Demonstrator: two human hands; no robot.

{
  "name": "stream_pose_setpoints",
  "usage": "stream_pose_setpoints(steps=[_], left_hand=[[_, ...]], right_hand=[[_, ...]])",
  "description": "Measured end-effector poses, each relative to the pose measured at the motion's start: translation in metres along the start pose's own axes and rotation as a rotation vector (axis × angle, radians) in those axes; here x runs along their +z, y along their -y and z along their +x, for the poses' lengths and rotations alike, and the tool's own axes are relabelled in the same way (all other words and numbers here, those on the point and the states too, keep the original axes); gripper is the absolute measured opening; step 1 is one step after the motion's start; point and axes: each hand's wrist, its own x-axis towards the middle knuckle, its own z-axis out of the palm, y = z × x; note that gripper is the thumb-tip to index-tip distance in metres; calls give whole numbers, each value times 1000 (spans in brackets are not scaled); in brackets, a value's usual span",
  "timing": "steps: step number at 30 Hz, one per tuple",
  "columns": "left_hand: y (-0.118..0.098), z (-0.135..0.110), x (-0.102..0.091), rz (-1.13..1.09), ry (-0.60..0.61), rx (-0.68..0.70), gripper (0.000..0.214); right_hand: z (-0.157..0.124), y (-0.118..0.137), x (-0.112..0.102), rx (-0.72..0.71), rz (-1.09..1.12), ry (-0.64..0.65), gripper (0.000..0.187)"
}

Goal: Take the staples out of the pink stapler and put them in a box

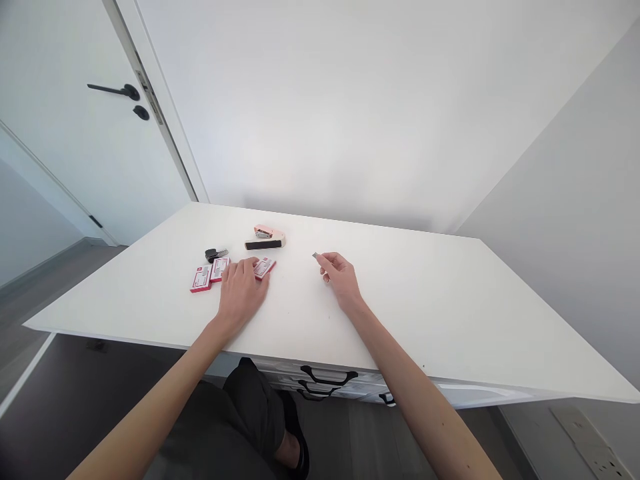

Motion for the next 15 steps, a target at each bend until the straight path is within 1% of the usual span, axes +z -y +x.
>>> stream_pose_setpoints(steps=[4, 9, 12, 15], left_hand=[[2, -2, -2, -208, 76, 134, 36], [1, -5, -9, -354, 93, 186, 37], [0, -5, -11, -389, 91, 210, 38], [0, -5, -11, -414, 84, 220, 38]], right_hand=[[-3, 1, 4, 13, -30, 145, 32], [-9, 3, 9, -35, -62, 321, 30], [-11, 3, 10, -49, -78, 375, 29], [-11, 3, 9, -52, -88, 371, 29]])
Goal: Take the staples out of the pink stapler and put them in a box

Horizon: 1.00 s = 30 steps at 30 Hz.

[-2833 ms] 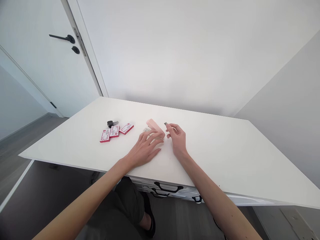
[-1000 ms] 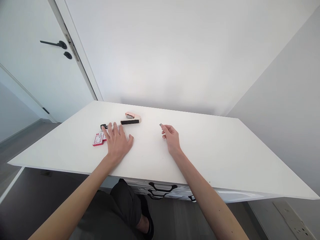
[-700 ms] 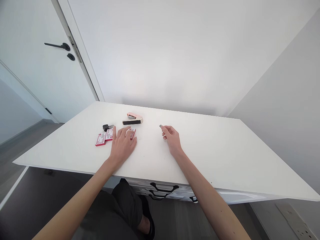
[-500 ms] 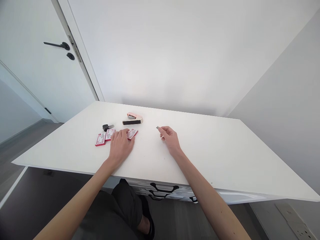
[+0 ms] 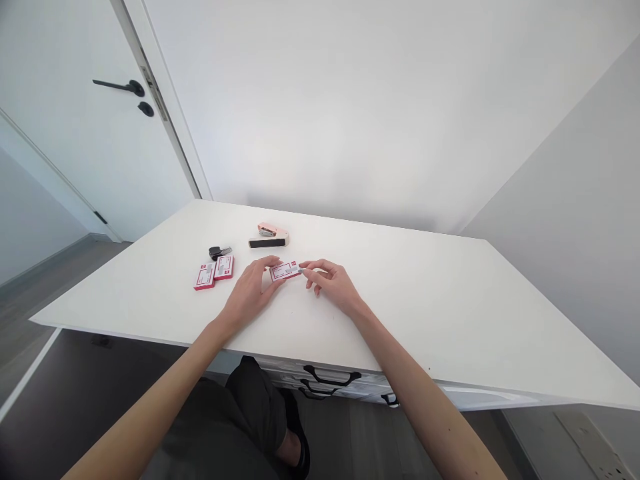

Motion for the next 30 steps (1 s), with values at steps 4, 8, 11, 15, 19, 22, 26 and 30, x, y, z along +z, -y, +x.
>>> stream_pose_setpoints(steps=[4, 8, 11, 15, 19, 22, 26, 30], left_hand=[[2, 0, 0, 5, 32, 20, 37], [2, 0, 0, 25, 49, 32, 37], [1, 0, 0, 6, 68, 19, 38], [-1, 0, -2, -28, 163, 40, 46], [-5, 1, -3, -9, 230, 123, 45], [-6, 2, -2, 85, 138, 48, 46], [-6, 4, 2, 107, 111, -144, 47], [-7, 4, 1, 20, 151, -145, 43]], right_hand=[[-1, 1, 1, 32, -24, 24, 31], [-3, 3, 3, 70, -48, 44, 36], [-2, 2, 2, 64, -85, -10, 39], [2, -3, -2, 47, -130, -195, 41], [5, -8, -5, 47, -157, -279, 41], [4, -8, -5, 32, -174, -259, 41], [3, -8, -2, 14, -223, -244, 40], [-1, -6, 4, -48, -298, -199, 33]])
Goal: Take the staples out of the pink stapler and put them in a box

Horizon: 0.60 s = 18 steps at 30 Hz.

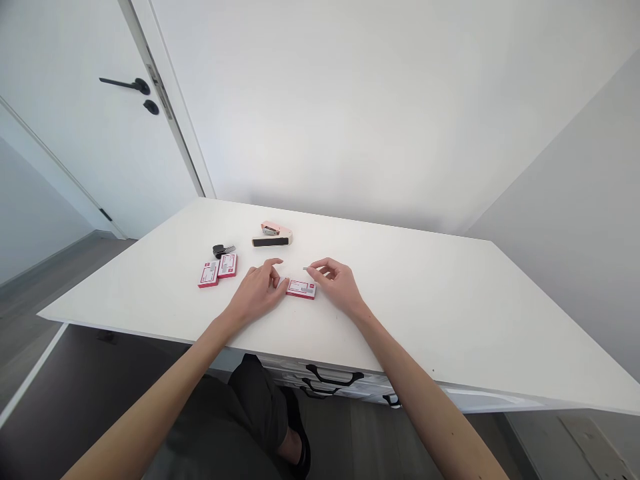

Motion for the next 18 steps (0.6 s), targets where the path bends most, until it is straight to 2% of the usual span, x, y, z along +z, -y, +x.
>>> stream_pose_setpoints(steps=[6, 11, 18], left_hand=[[-4, -1, -6, -150, 71, -20, 38], [-6, -1, -8, -203, 121, -2, 39], [-4, 0, -7, -204, 124, -8, 39]], right_hand=[[-7, 7, 5, -173, -68, 139, 19], [-8, 6, 8, -262, -160, 239, 20], [-7, 4, 5, -273, -202, 234, 19]])
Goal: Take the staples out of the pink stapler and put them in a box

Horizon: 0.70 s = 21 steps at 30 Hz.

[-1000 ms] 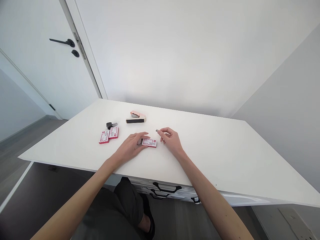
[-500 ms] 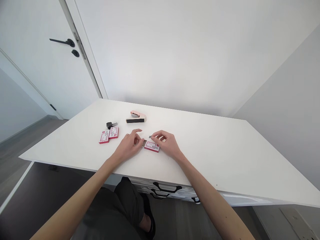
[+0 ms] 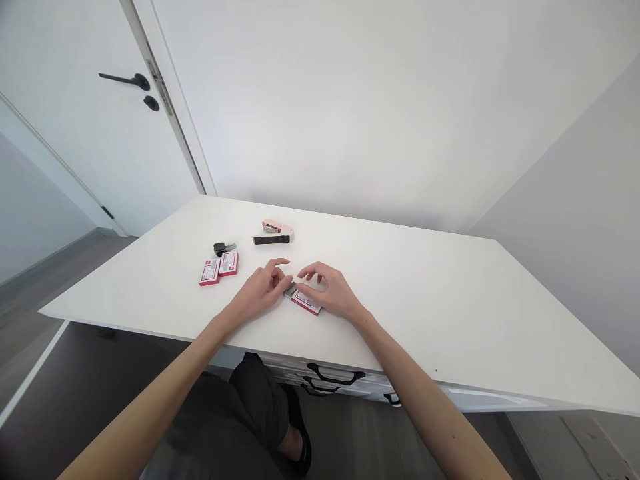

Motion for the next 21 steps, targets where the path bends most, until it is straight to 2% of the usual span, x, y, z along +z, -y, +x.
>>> stream_pose_setpoints(steps=[5, 7, 13, 21], left_hand=[[3, 0, 1, 19, 0, 40, 38], [4, 0, 1, 40, 1, 57, 40], [2, -2, 0, 18, 42, 47, 42], [5, -2, -1, -86, 125, 82, 47]], right_hand=[[-2, -4, -1, -9, -105, 142, 49], [-3, -5, 0, -15, -123, 173, 55], [-4, -3, 2, 24, -66, 157, 52], [-4, -4, 4, -39, -82, 138, 47]])
